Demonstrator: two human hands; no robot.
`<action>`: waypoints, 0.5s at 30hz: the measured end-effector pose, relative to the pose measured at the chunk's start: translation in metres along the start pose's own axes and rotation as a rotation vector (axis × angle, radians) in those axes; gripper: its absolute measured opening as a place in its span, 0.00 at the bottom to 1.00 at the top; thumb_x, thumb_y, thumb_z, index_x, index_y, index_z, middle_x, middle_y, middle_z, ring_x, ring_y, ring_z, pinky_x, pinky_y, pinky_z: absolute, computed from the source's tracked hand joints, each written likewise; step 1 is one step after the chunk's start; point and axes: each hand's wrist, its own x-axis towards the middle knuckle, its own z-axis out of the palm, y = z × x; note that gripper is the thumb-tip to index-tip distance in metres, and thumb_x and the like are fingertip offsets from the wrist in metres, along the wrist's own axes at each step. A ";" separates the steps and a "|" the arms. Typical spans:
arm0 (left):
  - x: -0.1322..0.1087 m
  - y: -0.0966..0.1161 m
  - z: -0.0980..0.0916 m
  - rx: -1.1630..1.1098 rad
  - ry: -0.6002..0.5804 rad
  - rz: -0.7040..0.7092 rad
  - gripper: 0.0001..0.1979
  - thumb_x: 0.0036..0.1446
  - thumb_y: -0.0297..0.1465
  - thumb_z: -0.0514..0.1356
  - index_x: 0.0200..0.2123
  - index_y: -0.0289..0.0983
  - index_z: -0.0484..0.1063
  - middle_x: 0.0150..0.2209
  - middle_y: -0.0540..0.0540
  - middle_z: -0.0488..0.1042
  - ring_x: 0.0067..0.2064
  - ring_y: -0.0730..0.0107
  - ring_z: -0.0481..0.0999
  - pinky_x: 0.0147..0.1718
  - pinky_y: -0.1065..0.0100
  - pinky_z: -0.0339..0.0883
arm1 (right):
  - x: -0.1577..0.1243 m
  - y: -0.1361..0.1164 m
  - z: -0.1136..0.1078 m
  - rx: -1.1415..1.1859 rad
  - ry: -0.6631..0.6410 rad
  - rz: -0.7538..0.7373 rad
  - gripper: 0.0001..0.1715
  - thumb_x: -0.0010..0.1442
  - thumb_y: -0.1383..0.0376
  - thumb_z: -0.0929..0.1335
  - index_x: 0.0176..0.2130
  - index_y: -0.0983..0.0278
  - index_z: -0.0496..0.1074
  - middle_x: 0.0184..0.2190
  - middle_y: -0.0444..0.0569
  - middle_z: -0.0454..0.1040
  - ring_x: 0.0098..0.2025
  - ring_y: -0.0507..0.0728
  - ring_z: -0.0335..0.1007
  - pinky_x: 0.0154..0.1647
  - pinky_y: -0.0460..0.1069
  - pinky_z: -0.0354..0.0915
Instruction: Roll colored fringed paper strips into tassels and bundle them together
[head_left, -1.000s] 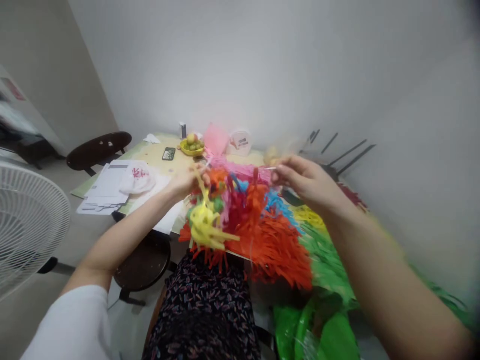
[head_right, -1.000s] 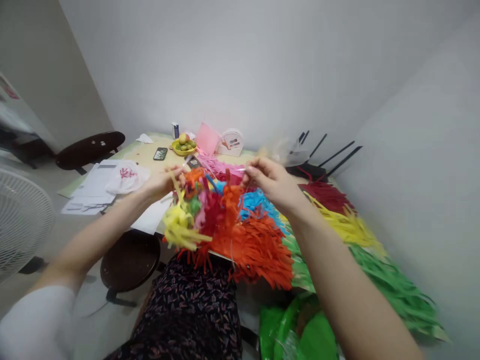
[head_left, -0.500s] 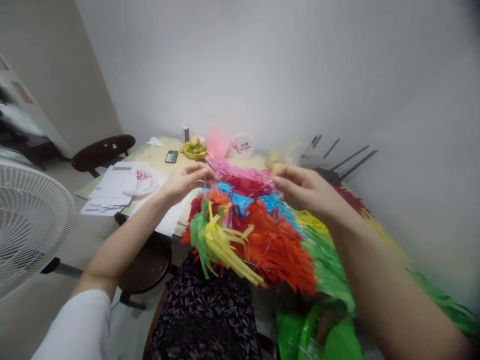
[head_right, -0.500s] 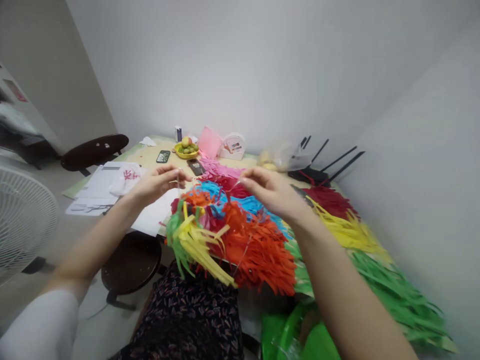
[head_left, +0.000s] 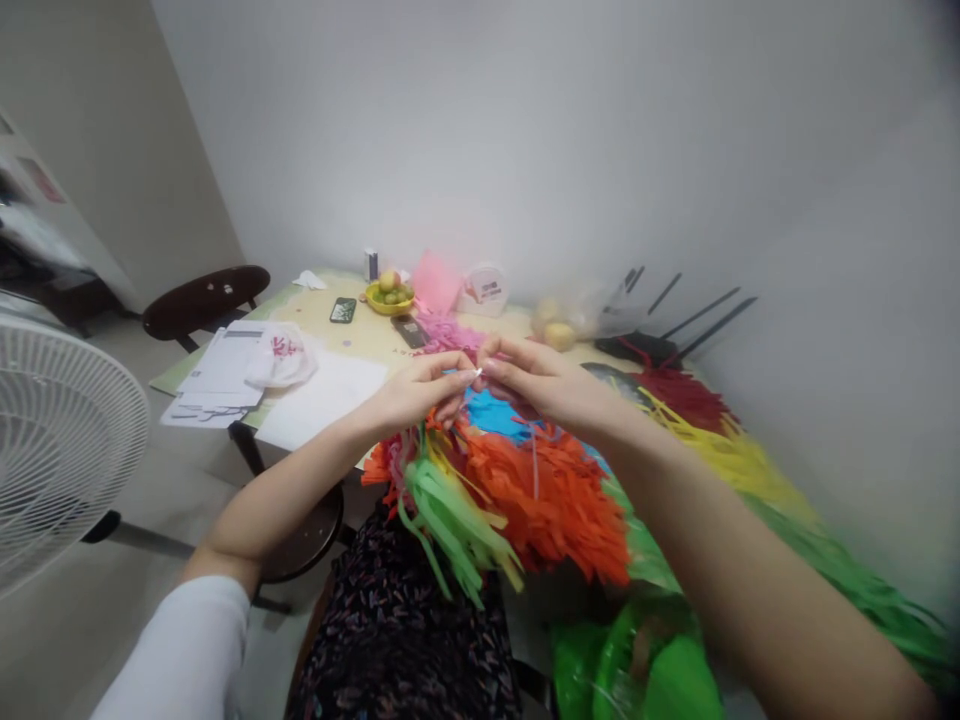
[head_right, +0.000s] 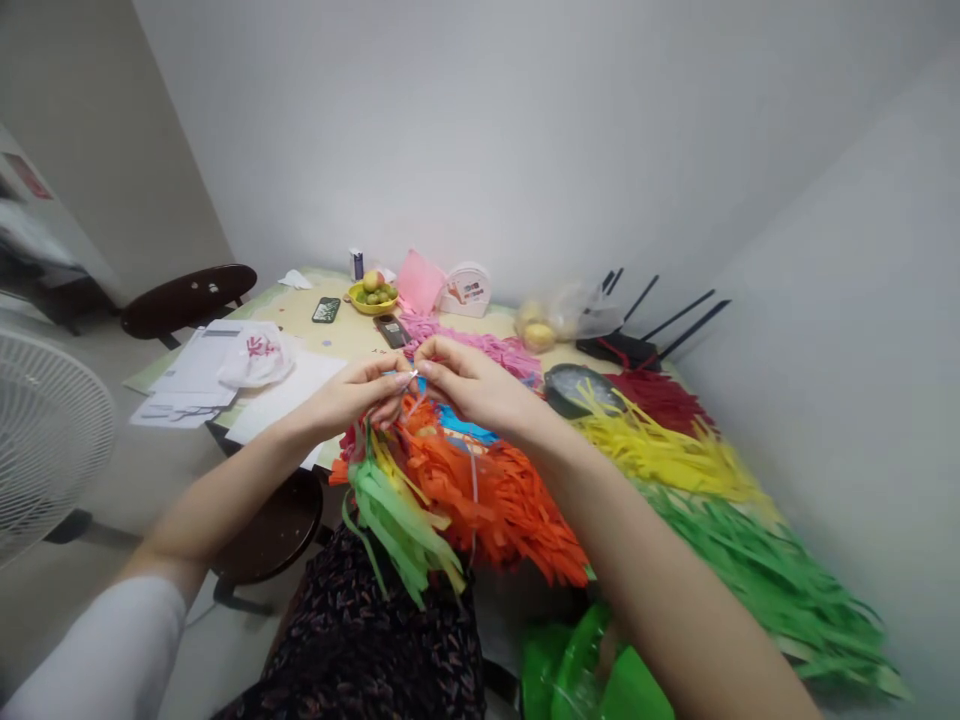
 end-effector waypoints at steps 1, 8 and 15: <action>0.000 -0.001 -0.002 0.042 -0.003 0.007 0.13 0.63 0.41 0.57 0.32 0.37 0.66 0.15 0.57 0.62 0.18 0.77 0.64 0.25 0.72 0.62 | -0.002 -0.001 -0.004 -0.058 0.014 -0.031 0.17 0.62 0.50 0.65 0.32 0.60 0.63 0.22 0.40 0.61 0.21 0.49 0.54 0.21 0.45 0.54; 0.004 -0.020 -0.018 0.647 -0.177 0.068 0.07 0.56 0.32 0.62 0.27 0.36 0.73 0.32 0.46 0.75 0.35 0.67 0.73 0.36 0.68 0.64 | -0.033 -0.018 -0.024 -0.416 0.085 -0.199 0.16 0.65 0.53 0.64 0.31 0.60 0.69 0.26 0.46 0.69 0.27 0.54 0.63 0.28 0.48 0.60; -0.010 -0.049 -0.023 1.067 -0.096 0.077 0.03 0.49 0.27 0.61 0.28 0.37 0.68 0.29 0.49 0.72 0.34 0.65 0.69 0.37 0.67 0.58 | -0.070 0.014 -0.025 -0.702 0.007 -0.222 0.16 0.68 0.57 0.60 0.42 0.59 0.74 0.29 0.48 0.79 0.26 0.56 0.72 0.27 0.48 0.64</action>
